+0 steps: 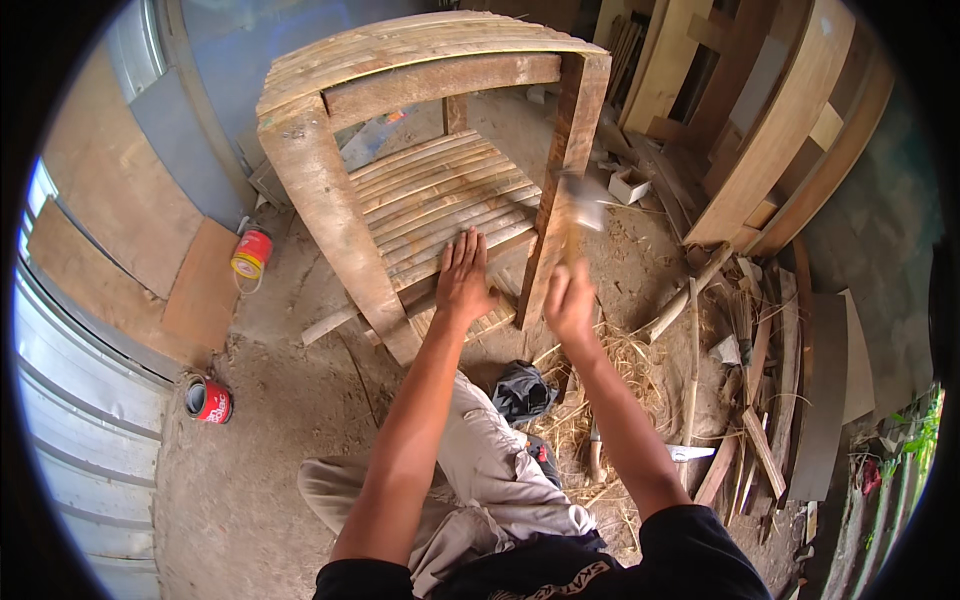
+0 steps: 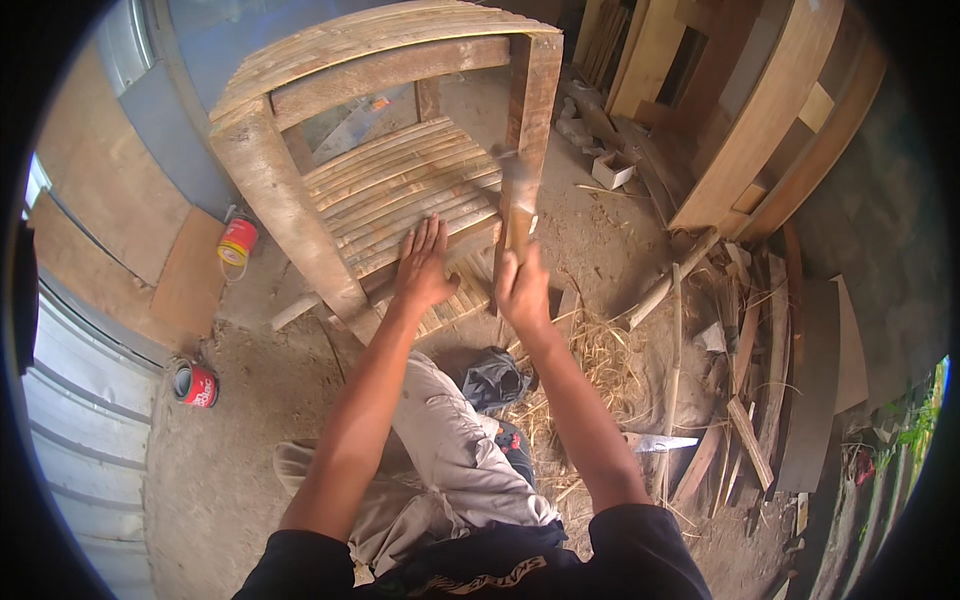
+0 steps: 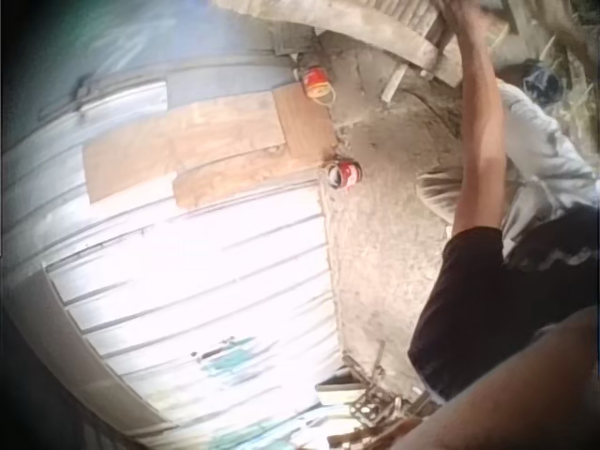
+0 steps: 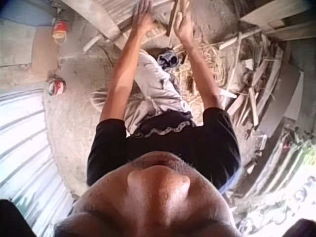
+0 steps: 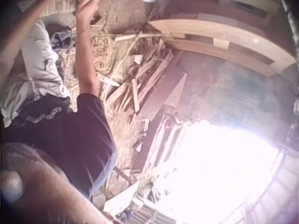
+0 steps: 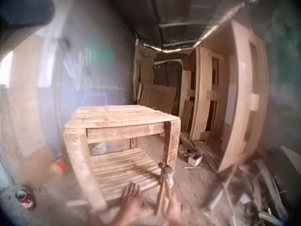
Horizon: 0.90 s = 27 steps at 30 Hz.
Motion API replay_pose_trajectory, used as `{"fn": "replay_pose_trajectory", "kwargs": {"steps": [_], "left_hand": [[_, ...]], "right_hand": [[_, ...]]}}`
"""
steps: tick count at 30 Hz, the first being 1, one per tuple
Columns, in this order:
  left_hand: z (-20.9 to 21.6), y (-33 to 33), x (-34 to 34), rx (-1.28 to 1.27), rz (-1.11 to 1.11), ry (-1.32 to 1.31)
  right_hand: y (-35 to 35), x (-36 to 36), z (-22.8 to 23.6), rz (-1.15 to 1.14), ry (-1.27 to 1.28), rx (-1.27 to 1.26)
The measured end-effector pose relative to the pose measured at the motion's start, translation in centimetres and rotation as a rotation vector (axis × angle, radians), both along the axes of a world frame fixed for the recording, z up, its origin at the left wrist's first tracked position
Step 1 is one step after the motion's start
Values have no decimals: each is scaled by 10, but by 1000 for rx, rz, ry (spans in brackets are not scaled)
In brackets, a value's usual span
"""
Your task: The person assembles a wooden chair by hammering nails into the frame and attaching wooden slats. They use a hammer and a metal bar to secure the pieces and adjust the chair's position.
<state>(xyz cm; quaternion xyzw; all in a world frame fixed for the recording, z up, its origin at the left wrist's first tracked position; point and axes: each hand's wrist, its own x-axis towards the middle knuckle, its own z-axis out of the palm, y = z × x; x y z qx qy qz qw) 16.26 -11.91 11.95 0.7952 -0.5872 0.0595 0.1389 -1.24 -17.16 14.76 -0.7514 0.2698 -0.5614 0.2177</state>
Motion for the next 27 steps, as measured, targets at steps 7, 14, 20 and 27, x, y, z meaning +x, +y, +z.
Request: {"fn": "replay_pose_trajectory", "kwargs": {"steps": [7,14,20,27], "left_hand": [[-1,4,-2,-43,7,52],[-14,17,-19,-27,153,-102],[-29,22,-19,-37,185,-56],[-31,23,-20,-49,198,-101]], "right_hand": [[-3,-20,9,5,96,212],[-10,-5,-16,-7,235,184],[-10,-39,17,68,237,227],[0,-10,2,54,143,-141]]}}
